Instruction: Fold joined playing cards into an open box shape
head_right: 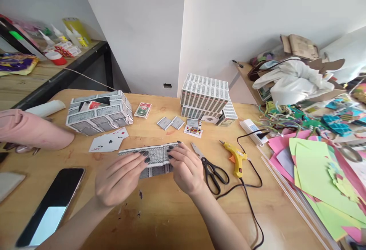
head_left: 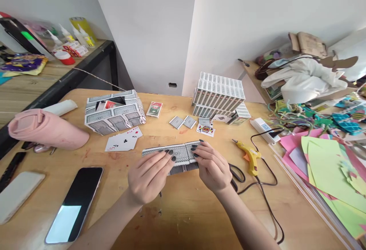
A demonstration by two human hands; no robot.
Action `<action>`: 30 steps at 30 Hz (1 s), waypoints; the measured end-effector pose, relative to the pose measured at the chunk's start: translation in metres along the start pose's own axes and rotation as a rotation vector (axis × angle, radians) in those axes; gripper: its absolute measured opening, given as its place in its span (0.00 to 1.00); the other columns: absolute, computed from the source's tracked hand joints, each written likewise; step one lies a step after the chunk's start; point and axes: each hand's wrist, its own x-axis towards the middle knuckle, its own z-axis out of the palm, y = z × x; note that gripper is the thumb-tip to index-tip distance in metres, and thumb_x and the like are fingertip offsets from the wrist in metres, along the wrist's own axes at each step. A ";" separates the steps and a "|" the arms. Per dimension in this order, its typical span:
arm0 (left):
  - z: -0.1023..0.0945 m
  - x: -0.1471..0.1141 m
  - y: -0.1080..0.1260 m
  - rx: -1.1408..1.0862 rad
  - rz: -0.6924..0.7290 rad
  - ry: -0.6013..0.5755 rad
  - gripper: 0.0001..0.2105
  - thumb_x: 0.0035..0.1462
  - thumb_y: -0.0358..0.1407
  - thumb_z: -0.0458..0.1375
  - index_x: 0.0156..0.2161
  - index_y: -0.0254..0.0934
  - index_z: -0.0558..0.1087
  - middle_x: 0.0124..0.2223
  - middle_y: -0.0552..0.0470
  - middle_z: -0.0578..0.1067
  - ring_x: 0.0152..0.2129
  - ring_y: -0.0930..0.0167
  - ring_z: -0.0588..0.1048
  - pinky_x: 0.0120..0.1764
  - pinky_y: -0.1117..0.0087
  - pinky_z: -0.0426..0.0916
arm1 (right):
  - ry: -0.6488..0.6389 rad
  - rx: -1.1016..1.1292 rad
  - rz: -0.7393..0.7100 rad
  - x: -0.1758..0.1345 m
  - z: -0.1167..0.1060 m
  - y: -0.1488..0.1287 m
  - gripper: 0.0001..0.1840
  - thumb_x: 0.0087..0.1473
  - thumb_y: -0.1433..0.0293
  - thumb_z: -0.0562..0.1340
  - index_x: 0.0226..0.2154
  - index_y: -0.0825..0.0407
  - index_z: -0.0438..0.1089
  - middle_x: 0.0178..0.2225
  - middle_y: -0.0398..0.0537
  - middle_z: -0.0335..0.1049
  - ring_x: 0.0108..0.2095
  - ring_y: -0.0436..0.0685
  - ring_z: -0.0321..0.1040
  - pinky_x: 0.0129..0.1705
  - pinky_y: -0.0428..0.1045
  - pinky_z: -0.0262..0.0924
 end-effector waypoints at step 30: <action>0.007 0.008 0.063 -0.008 -0.356 -0.259 0.14 0.52 0.24 0.56 0.45 0.30 0.71 0.47 0.42 0.75 0.46 0.60 0.72 0.48 0.58 0.68 | -0.196 0.930 1.357 0.014 0.005 -0.028 0.19 0.49 0.54 0.60 0.30 0.55 0.70 0.25 0.45 0.70 0.28 0.53 0.68 0.35 0.50 0.65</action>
